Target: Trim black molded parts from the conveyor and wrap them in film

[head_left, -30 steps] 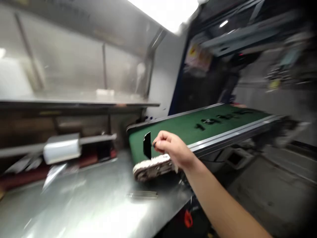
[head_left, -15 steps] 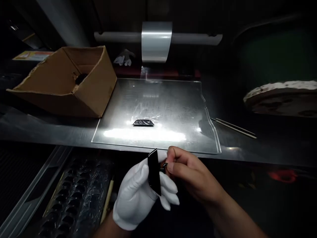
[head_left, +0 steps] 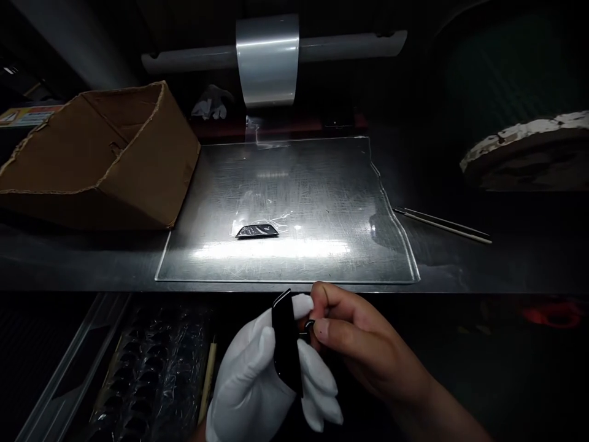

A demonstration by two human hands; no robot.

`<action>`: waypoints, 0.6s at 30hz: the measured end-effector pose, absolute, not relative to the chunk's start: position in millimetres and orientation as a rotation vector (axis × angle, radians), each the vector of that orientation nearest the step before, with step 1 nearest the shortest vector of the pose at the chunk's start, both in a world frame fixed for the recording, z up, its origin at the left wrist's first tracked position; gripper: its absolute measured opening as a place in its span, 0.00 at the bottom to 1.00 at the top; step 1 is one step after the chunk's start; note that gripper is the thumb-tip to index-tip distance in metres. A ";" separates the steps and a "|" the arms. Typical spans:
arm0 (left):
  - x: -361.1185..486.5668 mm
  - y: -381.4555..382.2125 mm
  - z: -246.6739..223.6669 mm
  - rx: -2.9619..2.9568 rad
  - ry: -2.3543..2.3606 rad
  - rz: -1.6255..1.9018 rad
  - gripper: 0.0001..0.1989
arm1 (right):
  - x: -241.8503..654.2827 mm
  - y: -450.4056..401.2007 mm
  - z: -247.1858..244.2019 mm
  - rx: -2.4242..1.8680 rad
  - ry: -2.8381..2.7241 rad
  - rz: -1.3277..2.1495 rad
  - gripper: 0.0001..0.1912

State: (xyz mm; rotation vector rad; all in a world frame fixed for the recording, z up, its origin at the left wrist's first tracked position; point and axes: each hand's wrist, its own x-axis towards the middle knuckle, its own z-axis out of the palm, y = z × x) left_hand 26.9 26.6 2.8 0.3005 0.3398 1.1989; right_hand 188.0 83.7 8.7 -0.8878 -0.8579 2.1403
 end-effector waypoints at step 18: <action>37.5 27.0 4.7 0.339 0.364 1.228 0.23 | 195.2 81.9 4.5 -0.878 -0.871 2.118 0.14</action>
